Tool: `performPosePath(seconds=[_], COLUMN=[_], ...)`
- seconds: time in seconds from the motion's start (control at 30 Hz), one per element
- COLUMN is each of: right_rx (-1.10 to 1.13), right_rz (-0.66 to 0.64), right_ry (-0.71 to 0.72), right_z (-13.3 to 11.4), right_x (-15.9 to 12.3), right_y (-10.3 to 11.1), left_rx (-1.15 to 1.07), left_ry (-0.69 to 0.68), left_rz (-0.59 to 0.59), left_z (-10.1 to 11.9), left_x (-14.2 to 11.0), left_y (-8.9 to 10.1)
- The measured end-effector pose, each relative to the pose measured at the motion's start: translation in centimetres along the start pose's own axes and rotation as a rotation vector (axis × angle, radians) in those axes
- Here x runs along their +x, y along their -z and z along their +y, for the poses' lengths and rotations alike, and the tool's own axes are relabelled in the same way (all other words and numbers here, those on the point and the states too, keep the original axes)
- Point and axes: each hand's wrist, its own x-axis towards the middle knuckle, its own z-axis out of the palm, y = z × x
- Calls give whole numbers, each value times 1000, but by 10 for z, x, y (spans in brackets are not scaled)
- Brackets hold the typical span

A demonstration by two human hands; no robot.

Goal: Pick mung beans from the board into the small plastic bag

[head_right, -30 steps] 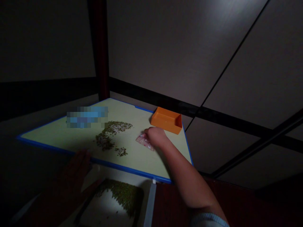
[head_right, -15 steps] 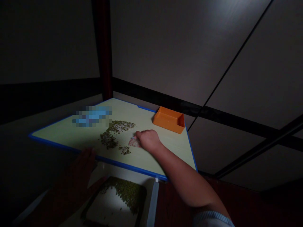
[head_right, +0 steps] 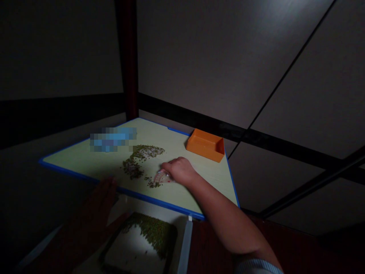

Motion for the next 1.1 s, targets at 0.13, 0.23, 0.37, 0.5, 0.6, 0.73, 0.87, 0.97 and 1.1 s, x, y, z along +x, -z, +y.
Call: performPosePath(seconds=[0.13,0.23,0.37,0.5,0.6,0.73,0.87,0.97,1.1], right_rx=[27,68,187,292,324,330,326,330,322], right_rz=[-32,-91,-157,-235,-248,-236,-264,-266,-248], right_ry=[-98,-151,-167,-151,-129,-84,-39,-31,-64], right_z=[9,16,22,24,23,17,13,13,11], right_x=[-7,-11,-14,-14,-13,-10,-9,-9,-9], right_y=[8,16,24,27,24,18,14,15,17], left_rx=[5,18,16,20,15,18,53,53,26], left_ry=[10,10,-13,-20,-22,-10,-9,-37,-36], left_rz=[-6,-3,3,10,11,5,20,43,41], left_z=[2,3,1,0,1,2,2,2,1], left_x=[0,0,0,0,0,0,1,1,0], left_y=[3,3,2,3,4,4,5,4,3])
